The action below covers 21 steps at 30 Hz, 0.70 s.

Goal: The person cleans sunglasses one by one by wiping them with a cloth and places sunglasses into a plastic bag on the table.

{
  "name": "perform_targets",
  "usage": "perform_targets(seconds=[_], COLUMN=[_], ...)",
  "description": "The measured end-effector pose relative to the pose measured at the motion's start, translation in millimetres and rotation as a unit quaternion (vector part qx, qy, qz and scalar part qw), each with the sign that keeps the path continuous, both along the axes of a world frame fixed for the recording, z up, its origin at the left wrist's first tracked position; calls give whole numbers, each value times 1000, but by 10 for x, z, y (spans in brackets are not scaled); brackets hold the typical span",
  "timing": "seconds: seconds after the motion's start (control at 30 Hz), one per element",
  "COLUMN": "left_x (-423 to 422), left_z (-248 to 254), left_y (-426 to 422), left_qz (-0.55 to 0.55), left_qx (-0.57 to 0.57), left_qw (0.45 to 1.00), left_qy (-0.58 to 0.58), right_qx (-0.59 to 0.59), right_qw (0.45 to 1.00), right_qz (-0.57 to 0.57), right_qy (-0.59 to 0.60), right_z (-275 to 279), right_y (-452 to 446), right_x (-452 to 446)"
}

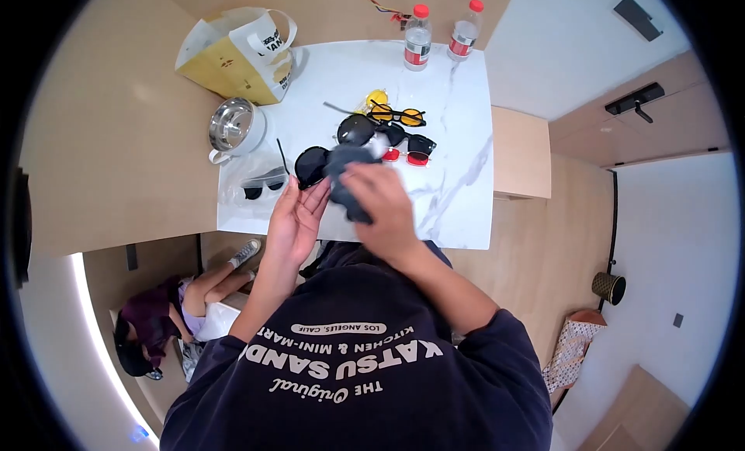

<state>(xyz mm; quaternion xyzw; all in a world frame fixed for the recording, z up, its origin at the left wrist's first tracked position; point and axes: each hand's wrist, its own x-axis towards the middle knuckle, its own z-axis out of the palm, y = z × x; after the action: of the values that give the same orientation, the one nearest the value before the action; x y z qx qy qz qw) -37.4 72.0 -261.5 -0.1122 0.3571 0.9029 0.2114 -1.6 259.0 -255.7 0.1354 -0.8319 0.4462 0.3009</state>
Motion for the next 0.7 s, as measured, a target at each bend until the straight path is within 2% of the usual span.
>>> perform_targets(seconds=[0.07,0.13,0.2,0.27,0.33,0.37,0.43,0.5,0.53,0.6,0.7], left_x=[17,12,-5,-8,-1,4,-29,-19,-7,-14,-11], left_z=[197,166,147,141,133,134,139,143,148,173,235], left_y=[16,-38,-41,-19,2,13,29,-11,-24,-19,9], left_qz=[1,-3,-3,-4,-14,-21,-46,-80,-103,-148,-159], left_qx=[-4,-9,-2,-2,-3,-3,-21,-62,-86,-130,-214], left_qw=[1000,1000,1000,1000,1000,1000,999,994,989,974,942], left_qy=[-1,6,3,-11,-19,-18,3,34,60,116,203], right_qx=[-12,-59,-41,34,121,127,-10,-169,-300,-472,-522], right_qw=[993,976,968,947,873,861,902,911,869,802,764], right_qz=[-116,-210,-243,-248,-235,-192,-193,-177,-144,-68,54], right_qy=[22,-1,-34,-203,-410,-454,-385,-331,-366,-360,-375], right_z=[19,33,-36,-104,-137,-214,-262,-230,-89,66,113], right_y=[193,355,494,576,619,701,780,797,784,760,747], right_x=[14,67,121,223,320,362,295,168,102,24,-17])
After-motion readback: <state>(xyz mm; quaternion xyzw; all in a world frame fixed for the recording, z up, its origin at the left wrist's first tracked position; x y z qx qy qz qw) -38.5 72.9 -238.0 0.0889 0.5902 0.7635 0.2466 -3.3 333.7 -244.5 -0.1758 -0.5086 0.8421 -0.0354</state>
